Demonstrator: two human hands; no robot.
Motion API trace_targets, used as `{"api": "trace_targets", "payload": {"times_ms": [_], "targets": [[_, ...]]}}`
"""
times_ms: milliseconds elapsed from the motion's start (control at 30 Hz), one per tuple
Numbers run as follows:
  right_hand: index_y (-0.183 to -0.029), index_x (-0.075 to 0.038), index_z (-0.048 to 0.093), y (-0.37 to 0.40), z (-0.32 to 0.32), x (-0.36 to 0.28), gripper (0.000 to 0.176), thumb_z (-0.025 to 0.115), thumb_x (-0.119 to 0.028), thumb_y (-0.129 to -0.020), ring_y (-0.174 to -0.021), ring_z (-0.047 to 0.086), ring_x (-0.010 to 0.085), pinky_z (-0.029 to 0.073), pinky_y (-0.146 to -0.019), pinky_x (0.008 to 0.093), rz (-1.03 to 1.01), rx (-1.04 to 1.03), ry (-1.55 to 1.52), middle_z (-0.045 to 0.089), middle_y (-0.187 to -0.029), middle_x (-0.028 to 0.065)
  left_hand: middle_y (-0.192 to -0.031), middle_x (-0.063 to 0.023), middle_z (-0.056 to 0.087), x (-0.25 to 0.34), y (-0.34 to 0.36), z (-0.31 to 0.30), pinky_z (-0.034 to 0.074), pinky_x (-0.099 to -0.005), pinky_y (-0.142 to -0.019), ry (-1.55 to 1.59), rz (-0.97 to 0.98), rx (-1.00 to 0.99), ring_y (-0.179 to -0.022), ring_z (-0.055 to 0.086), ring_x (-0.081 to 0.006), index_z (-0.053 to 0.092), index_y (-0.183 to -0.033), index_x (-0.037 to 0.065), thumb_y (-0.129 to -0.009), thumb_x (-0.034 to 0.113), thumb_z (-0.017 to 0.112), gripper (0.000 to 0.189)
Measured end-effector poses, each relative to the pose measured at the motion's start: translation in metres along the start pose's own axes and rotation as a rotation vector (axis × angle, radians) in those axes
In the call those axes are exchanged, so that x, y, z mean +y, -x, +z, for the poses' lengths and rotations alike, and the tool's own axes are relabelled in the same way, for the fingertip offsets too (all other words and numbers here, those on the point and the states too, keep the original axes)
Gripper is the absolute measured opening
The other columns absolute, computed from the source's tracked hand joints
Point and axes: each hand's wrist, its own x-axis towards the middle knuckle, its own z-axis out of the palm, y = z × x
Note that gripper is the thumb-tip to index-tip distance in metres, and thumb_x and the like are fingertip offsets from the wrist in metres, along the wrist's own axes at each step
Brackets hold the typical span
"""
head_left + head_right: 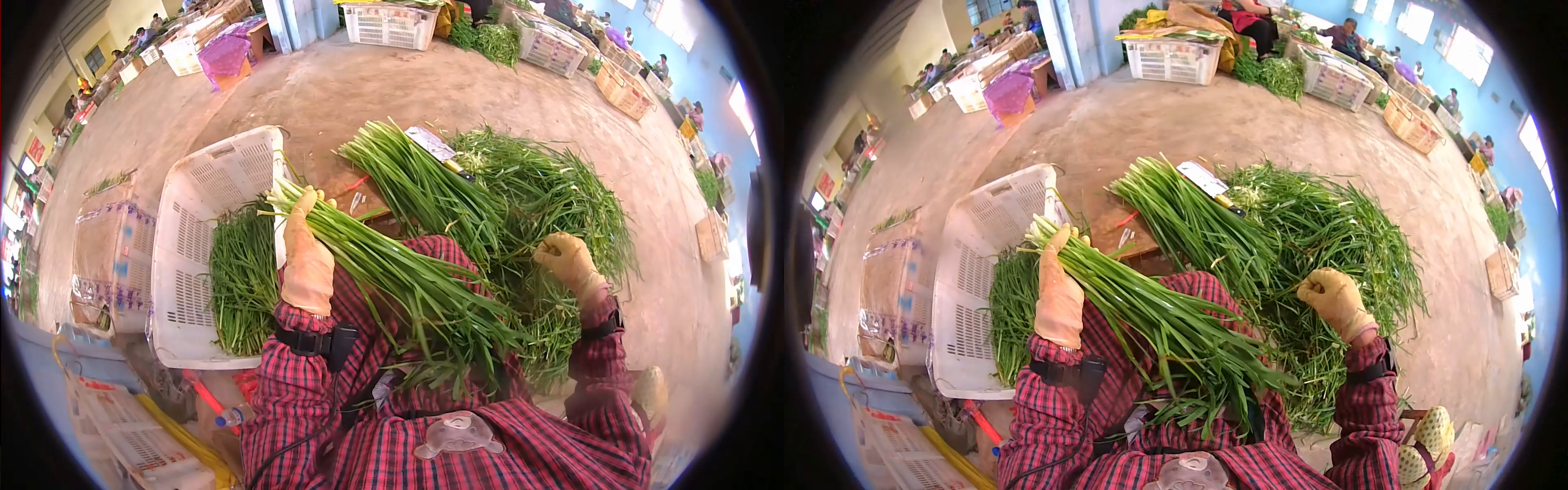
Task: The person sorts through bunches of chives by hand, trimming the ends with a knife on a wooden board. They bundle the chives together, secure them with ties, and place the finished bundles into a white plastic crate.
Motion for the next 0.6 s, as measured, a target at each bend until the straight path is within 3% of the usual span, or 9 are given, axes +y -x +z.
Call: {"api": "trace_targets", "payload": {"times_ms": [67,133,200,267,400,467,500,533,600], "targets": [[-0.094,-0.006,0.069,0.002,0.005,-0.015,0.019,0.072,-0.014,-0.078,-0.079,0.062,0.0173,0.049,-0.069,0.0286,0.146,-0.014,-0.127,0.064,-0.084,0.0057,-0.103,-0.0023,0.057,0.0,-0.003,-0.003,0.05,-0.0363,-0.082,-0.008,0.008,0.007,-0.094,0.058,-0.0187,0.06,-0.11,0.008,-0.084,0.021,0.07,0.031],[-0.101,-0.009,0.07,0.011,0.016,-0.064,0.027,0.075,-0.017,-0.075,-0.099,0.06,0.0229,0.05,-0.083,0.0323,-0.281,0.151,-0.396,0.063,-0.106,0.0095,-0.103,-0.0028,0.058,-0.005,-0.009,-0.008,0.05,-0.0361,-0.082,0.001,0.036,-0.023,-0.095,0.058,-0.0191,0.06,-0.11,0.007,-0.086,0.021,0.068,0.029],[-0.106,-0.017,0.07,0.016,0.029,-0.108,0.031,0.075,-0.019,-0.075,-0.117,0.052,0.0275,0.044,-0.096,0.0391,-0.596,0.044,-0.229,0.058,-0.122,0.0093,-0.107,-0.0039,0.057,-0.004,-0.001,0.001,0.049,-0.0369,-0.084,-0.005,0.027,-0.042,-0.098,0.057,-0.0206,0.059,-0.114,0.007,-0.087,0.022,0.067,0.032],[-0.102,-0.022,0.071,0.018,0.044,-0.143,0.029,0.076,-0.021,-0.074,-0.122,0.049,0.03,0.041,-0.099,0.0453,-0.76,0.049,-0.015,0.059,-0.125,0.0063,-0.112,-0.0056,0.056,-0.004,0.004,0.006,0.048,-0.0376,-0.087,-0.028,0.052,-0.028,-0.101,0.055,-0.022,0.058,-0.118,0.006,-0.088,0.023,0.066,0.035],[-0.098,-0.024,0.071,0.01,0.078,-0.139,0.024,0.075,-0.023,-0.074,-0.124,0.048,0.0326,0.041,-0.099,0.0486,-0.86,0.085,0.003,0.058,-0.126,0.004,-0.115,-0.007,0.054,-0.002,0.007,0.006,0.046,-0.0383,-0.092,-0.047,0.058,-0.049,-0.106,0.052,-0.0225,0.059,-0.118,0.005,-0.09,0.027,0.063,0.036],[-0.097,-0.022,0.07,0.017,0.077,-0.124,0.021,0.073,-0.02,-0.076,-0.12,0.052,0.0304,0.044,-0.095,0.0448,-0.865,-0.073,-0.216,0.06,-0.124,0.0025,-0.116,-0.0068,0.053,0.002,0.008,0.001,0.046,-0.0387,-0.092,-0.047,0.081,-0.051,-0.106,0.052,-0.0226,0.059,-0.119,0.005,-0.09,0.027,0.063,0.036],[-0.094,-0.015,0.07,0.02,0.074,-0.116,0.017,0.072,-0.012,-0.078,-0.106,0.062,0.0277,0.05,-0.086,0.0385,-0.877,-0.1,-0.357,0.066,-0.11,0.0041,-0.116,-0.0067,0.053,0.003,0.009,0.0,0.046,-0.0391,-0.093,-0.046,0.093,-0.058,-0.106,0.052,-0.0227,0.059,-0.119,0.005,-0.09,0.027,0.064,0.036],[-0.092,-0.007,0.071,0.024,0.076,-0.103,0.014,0.073,-0.004,-0.078,-0.089,0.068,0.0231,0.055,-0.075,0.0321,-0.79,-0.201,-0.693,0.07,-0.095,0.0083,-0.116,-0.0067,0.053,0.004,0.011,0.001,0.046,-0.0391,-0.093,-0.044,0.09,-0.057,-0.106,0.052,-0.0227,0.059,-0.119,0.005,-0.09,0.027,0.064,0.036],[-0.091,0.001,0.071,0.047,0.062,-0.081,0.013,0.073,0.002,-0.078,-0.084,0.07,0.0219,0.057,-0.074,0.0312,-0.475,-0.267,-0.82,0.071,-0.093,0.0146,-0.101,-0.0037,0.058,0.007,0.019,0.008,0.048,-0.0316,-0.084,0.031,0.06,0.003,-0.095,0.056,-0.0185,0.058,-0.11,0.005,-0.085,0.019,0.069,0.03]]}}
